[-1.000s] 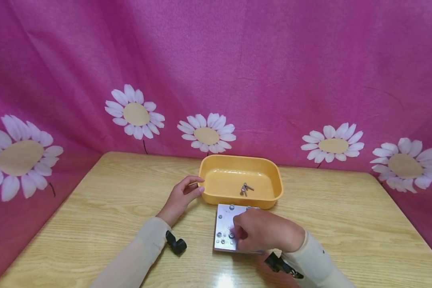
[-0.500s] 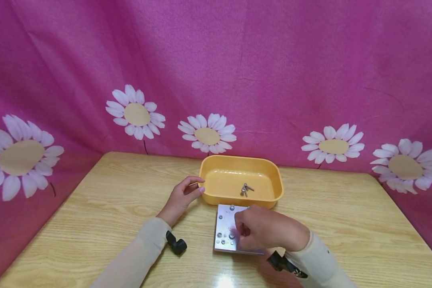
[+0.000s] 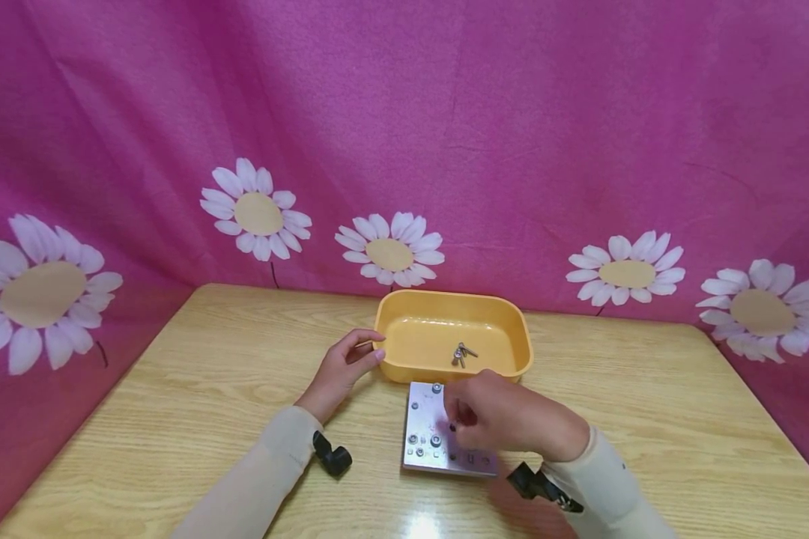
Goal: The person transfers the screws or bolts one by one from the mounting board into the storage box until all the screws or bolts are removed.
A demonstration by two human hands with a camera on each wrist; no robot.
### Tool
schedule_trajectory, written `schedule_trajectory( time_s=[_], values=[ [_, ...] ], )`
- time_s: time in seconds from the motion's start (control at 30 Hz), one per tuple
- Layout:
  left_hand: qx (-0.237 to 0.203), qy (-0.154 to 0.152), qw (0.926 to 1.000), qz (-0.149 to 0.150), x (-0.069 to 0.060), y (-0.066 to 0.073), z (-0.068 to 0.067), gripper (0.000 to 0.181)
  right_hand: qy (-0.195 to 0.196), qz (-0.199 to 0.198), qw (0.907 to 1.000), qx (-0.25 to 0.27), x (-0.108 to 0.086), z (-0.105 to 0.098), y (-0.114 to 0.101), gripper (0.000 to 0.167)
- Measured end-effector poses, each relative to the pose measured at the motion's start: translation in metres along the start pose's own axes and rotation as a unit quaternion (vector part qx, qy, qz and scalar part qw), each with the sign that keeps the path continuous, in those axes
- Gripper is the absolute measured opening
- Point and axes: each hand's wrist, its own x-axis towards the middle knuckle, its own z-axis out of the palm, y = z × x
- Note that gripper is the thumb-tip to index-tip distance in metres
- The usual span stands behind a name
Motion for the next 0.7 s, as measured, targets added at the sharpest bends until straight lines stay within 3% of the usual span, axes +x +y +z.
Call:
schedule_trajectory(
  time_s=[0.43,0.7],
  values=[
    [-0.011,-0.002,0.9999,0.008,0.001,0.000,-0.001,0.025,0.059,-0.018,0.9981,-0.005,0.003,-0.006,0.007,0.013],
    [-0.006,-0.002,1.0000,0.007,0.001,-0.001,-0.001,0.032,0.141,-0.060,0.9880,0.018,0.011,-0.016,0.025,0.010]
  ],
)
